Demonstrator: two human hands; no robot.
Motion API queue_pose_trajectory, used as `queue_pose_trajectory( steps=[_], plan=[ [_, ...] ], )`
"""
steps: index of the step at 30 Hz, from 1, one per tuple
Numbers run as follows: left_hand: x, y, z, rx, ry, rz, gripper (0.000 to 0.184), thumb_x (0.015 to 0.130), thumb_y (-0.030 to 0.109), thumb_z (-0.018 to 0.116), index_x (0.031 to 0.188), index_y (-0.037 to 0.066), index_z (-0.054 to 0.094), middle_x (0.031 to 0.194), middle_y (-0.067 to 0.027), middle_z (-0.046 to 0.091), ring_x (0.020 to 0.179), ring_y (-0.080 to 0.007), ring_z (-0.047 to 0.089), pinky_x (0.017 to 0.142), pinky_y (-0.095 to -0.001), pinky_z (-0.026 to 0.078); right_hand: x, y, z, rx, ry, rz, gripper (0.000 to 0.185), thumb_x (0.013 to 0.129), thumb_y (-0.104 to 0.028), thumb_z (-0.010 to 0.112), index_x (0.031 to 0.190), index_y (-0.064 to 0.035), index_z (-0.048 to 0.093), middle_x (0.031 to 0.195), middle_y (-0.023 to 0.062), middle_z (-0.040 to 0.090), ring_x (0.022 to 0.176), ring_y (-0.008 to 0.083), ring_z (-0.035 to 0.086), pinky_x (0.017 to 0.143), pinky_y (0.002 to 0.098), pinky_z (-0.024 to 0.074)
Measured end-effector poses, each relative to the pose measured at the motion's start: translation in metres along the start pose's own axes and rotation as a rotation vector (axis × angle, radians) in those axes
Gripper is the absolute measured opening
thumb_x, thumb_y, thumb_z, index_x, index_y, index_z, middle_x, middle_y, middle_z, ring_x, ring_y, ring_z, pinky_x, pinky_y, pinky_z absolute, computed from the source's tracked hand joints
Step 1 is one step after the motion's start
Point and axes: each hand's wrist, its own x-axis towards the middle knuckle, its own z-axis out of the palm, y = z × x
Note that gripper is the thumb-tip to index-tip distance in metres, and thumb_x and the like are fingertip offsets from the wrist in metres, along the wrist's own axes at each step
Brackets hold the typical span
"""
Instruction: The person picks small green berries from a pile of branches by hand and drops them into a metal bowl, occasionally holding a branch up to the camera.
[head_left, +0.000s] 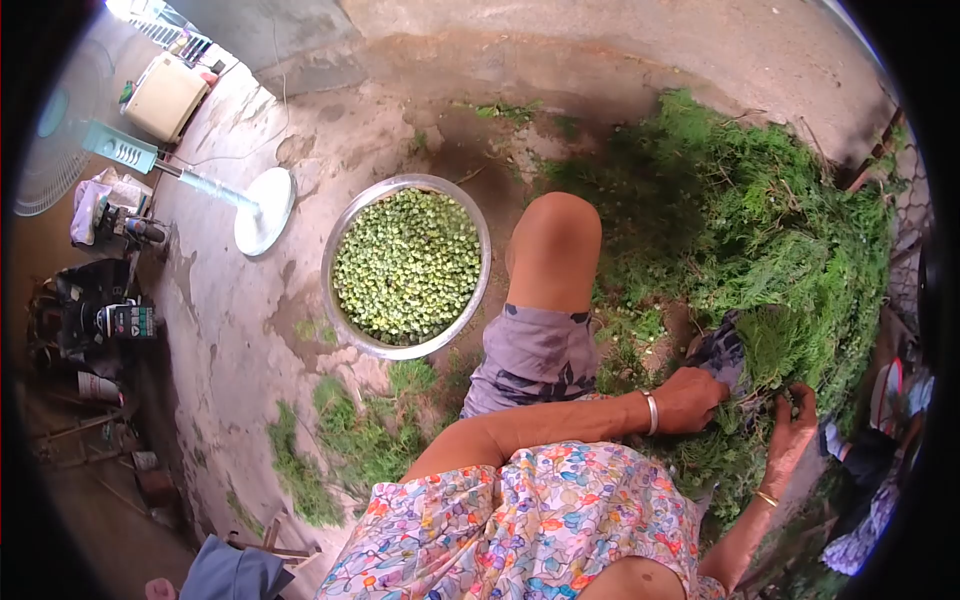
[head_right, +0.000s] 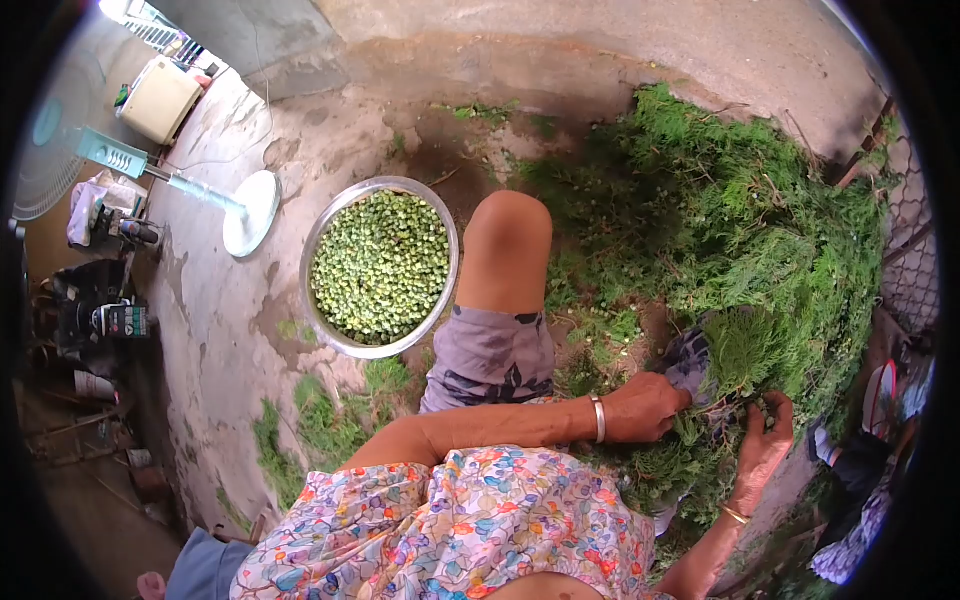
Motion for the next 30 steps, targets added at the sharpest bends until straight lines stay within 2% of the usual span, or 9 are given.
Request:
queue_pose_trajectory(
  steps=[2, 6, 8, 11, 13, 15, 17, 24, 30],
  plan=[
    [0.001, -0.001, -0.001, -0.028, 0.003, 0.010, 0.020, 0.062, 0.007, 0.063, 0.079, 0.000, 0.056, 0.062, -0.0216, 0.057, 0.068, -0.0421, 0.058, 0.061, -0.0494, 0.045, -0.001, -0.004, 0.001, 0.278, 0.015, 0.096, 0.020, 0.079, 0.000, 0.058, 0.098, 0.0029, 0.053, 0.093, 0.0059, 0.055, 0.086, 0.0166, 0.051, 0.078, 0.0295, 0.0409],
    [0.001, 0.003, -0.003, -0.041, -0.005, 0.005, 0.017, 0.064, 0.008, 0.063, 0.078, -0.001, 0.055, 0.064, -0.0218, 0.057, 0.069, -0.0427, 0.058, 0.062, -0.0499, 0.045, 0.001, -0.001, -0.007, 0.113, 0.048, -0.025, 0.018, 0.080, -0.004, 0.059, 0.096, 0.0013, 0.054, 0.080, 0.0022, 0.054, 0.070, 0.0108, 0.050, 0.065, 0.0257, 0.0420],
    [-0.001, 0.002, -0.006, -0.067, -0.009, 0.022, 0.017, 0.064, 0.007, 0.062, 0.077, -0.001, 0.055, 0.064, -0.0220, 0.057, 0.069, -0.0428, 0.057, 0.062, -0.0499, 0.045, 0.002, -0.013, -0.026, 0.217, -0.178, 0.297, 0.016, 0.080, -0.009, 0.061, 0.092, -0.0006, 0.055, 0.068, -0.0019, 0.049, 0.052, 0.0046, 0.041, 0.047, 0.0210, 0.0349],
    [-0.003, 0.000, -0.006, -0.090, -0.023, 0.019, 0.017, 0.063, 0.007, 0.061, 0.077, 0.000, 0.056, 0.065, -0.0225, 0.057, 0.070, -0.0428, 0.057, 0.063, -0.0501, 0.045, 0.008, 0.013, -0.037, 0.375, -0.309, 0.279, 0.017, 0.080, -0.013, 0.062, 0.089, -0.0012, 0.055, 0.061, -0.0040, 0.046, 0.044, 0.0019, 0.032, 0.036, 0.0201, 0.0225],
    [-0.004, -0.005, -0.004, -0.085, -0.027, 0.002, 0.017, 0.063, 0.007, 0.060, 0.078, 0.000, 0.056, 0.066, -0.0226, 0.057, 0.071, -0.0427, 0.058, 0.064, -0.0502, 0.045, 0.011, 0.020, -0.042, 0.494, -0.209, 0.296, 0.016, 0.081, -0.015, 0.062, 0.089, -0.0013, 0.056, 0.061, -0.0037, 0.045, 0.045, 0.0022, 0.034, 0.037, 0.0197, 0.0220],
    [-0.005, -0.009, -0.004, -0.126, -0.044, 0.000, 0.017, 0.062, 0.007, 0.058, 0.078, 0.000, 0.057, 0.067, -0.0234, 0.057, 0.071, -0.0424, 0.058, 0.064, -0.0503, 0.045, 0.012, 0.004, -0.044, 0.217, -0.149, 0.311, 0.017, 0.082, -0.016, 0.061, 0.091, -0.0022, 0.057, 0.061, -0.0035, 0.046, 0.045, 0.0026, 0.035, 0.038, 0.0206, 0.0249],
    [-0.005, -0.014, 0.002, -0.081, -0.107, -0.052, 0.018, 0.063, 0.006, 0.057, 0.080, -0.001, 0.058, 0.069, -0.0244, 0.058, 0.071, -0.0422, 0.058, 0.064, -0.0492, 0.046, 0.009, 0.007, -0.033, -0.039, -0.164, 0.069, 0.019, 0.083, -0.016, 0.060, 0.097, -0.0034, 0.059, 0.064, -0.0014, 0.050, 0.050, 0.0041, 0.037, 0.043, 0.0215, 0.0303],
    [-0.009, -0.027, -0.006, -0.184, -0.072, 0.006, 0.015, 0.064, 0.004, 0.061, 0.077, -0.002, 0.057, 0.065, -0.0228, 0.057, 0.064, -0.0404, 0.058, 0.058, -0.0455, 0.047, -0.002, -0.033, -0.011, 0.831, 0.129, 0.559, 0.014, 0.085, -0.014, 0.060, 0.090, -0.0007, 0.063, 0.065, 0.0030, 0.055, 0.051, 0.0077, 0.046, 0.041, 0.0199, 0.0301],
    [-0.004, -0.011, -0.021, -0.222, -0.059, -0.100, 0.011, 0.064, 0.002, 0.064, 0.072, -0.003, 0.057, 0.066, -0.0231, 0.057, 0.065, -0.0408, 0.058, 0.054, -0.0410, 0.045, -0.012, -0.031, -0.015, 0.705, 0.204, 0.382, 0.018, 0.083, -0.017, 0.066, 0.089, -0.0004, 0.065, 0.064, 0.0022, 0.057, 0.053, 0.0057, 0.047, 0.039, 0.0180, 0.0304]
  ],
)
